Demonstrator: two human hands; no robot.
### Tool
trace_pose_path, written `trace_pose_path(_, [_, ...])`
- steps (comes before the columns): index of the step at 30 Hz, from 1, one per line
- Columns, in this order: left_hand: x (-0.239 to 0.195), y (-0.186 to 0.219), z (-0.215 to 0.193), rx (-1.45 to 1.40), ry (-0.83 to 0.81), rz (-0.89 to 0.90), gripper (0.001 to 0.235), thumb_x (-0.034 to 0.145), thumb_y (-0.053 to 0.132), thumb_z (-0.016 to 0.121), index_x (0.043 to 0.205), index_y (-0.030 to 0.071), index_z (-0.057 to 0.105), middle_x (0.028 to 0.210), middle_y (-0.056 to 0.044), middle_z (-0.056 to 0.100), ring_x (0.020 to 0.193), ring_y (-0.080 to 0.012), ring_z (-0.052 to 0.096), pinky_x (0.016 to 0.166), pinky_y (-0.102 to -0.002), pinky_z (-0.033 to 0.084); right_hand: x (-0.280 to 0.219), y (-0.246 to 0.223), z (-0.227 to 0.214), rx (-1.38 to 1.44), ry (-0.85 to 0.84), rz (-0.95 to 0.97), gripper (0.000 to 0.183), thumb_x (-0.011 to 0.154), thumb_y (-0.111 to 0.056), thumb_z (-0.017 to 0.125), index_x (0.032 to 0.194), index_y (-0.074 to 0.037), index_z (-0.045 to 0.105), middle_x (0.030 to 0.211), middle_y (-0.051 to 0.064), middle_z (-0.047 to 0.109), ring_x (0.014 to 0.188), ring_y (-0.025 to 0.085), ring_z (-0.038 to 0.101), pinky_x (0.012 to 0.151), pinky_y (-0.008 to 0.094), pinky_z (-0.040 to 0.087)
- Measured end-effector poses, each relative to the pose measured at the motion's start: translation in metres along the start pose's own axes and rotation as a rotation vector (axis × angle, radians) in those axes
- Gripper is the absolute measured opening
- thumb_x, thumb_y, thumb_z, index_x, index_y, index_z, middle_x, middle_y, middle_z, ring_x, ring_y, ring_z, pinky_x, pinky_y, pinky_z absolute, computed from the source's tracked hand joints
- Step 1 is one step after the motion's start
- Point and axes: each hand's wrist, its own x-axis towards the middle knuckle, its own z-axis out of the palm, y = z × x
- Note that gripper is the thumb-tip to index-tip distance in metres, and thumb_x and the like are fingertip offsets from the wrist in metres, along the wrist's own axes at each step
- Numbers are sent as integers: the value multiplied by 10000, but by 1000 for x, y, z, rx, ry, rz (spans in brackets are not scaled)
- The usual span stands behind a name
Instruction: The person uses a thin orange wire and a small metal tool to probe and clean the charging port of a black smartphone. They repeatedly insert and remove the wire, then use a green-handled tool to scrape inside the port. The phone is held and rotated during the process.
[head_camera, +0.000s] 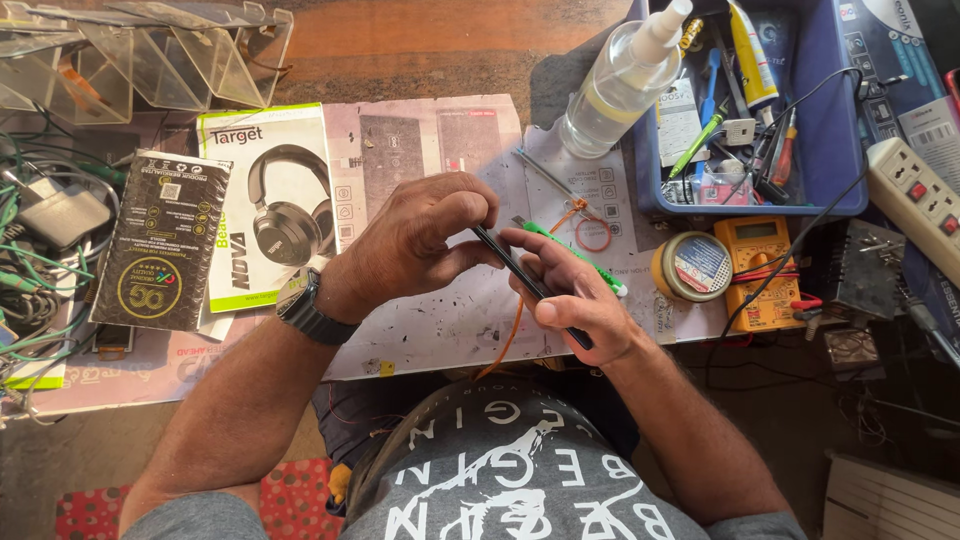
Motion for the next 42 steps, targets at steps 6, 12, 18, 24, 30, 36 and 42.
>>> trace_pose_path(6, [-3, -7, -1, -23, -11, 22, 545, 758, 138, 923, 1022, 91, 449, 950, -68, 637, 855, -278, 681, 699, -383, 555, 2, 4, -2, 61, -12, 26, 1052, 697, -370, 801, 1540, 96, 377, 929, 57, 509, 754, 91, 471, 595, 207, 338])
trace_pose_path(12, [-4, -9, -1, -27, -10, 3, 560, 747, 133, 926, 1017, 86, 438, 931, -79, 621, 831, -298, 663, 686, -399, 536, 3, 2, -1, 74, 14, 44, 1056, 687, -368, 821, 1530, 98, 389, 919, 53, 509, 744, 90, 469, 582, 210, 331])
trace_pose_path(18, [-5, -11, -1, -20, -9, -3, 558, 746, 136, 927, 1018, 82, 443, 939, -82, 624, 846, -307, 662, 703, -405, 535, 4, 3, -2, 126, 6, 67, 1031, 694, -327, 821, 1533, 84, 387, 930, 58, 514, 720, 79, 455, 553, 206, 320])
trace_pose_path(24, [-5, -12, -1, -36, 10, -39, 542, 765, 127, 925, 1040, 84, 459, 977, -83, 639, 861, -286, 679, 712, -387, 551, 6, 2, -1, 138, 14, 76, 1032, 700, -323, 813, 1546, 72, 373, 950, 69, 525, 707, 65, 443, 543, 191, 328])
trace_pose_path(30, [-3, -11, 2, 8, 17, -22, 535, 768, 137, 932, 1039, 89, 473, 1015, -75, 656, 873, -267, 695, 708, -371, 570, 4, 3, -1, 132, 30, 60, 1036, 694, -328, 810, 1539, 77, 370, 954, 74, 526, 707, 74, 452, 541, 197, 341])
trace_pose_path(36, [-2, -10, 4, 12, 28, -29, 547, 733, 152, 950, 1015, 84, 486, 1022, -69, 644, 869, -254, 698, 693, -359, 569, 3, 4, -1, 80, 42, 39, 1044, 704, -357, 807, 1548, 90, 386, 977, 73, 516, 832, 105, 483, 652, 212, 380])
trace_pose_path(42, [-4, -11, 7, 38, 20, -31, 553, 704, 158, 962, 992, 78, 497, 996, -66, 631, 858, -251, 699, 678, -364, 564, 3, 4, 2, 118, 32, 49, 1058, 695, -351, 875, 1511, 90, 366, 1201, 158, 591, 1131, 210, 593, 993, 333, 499])
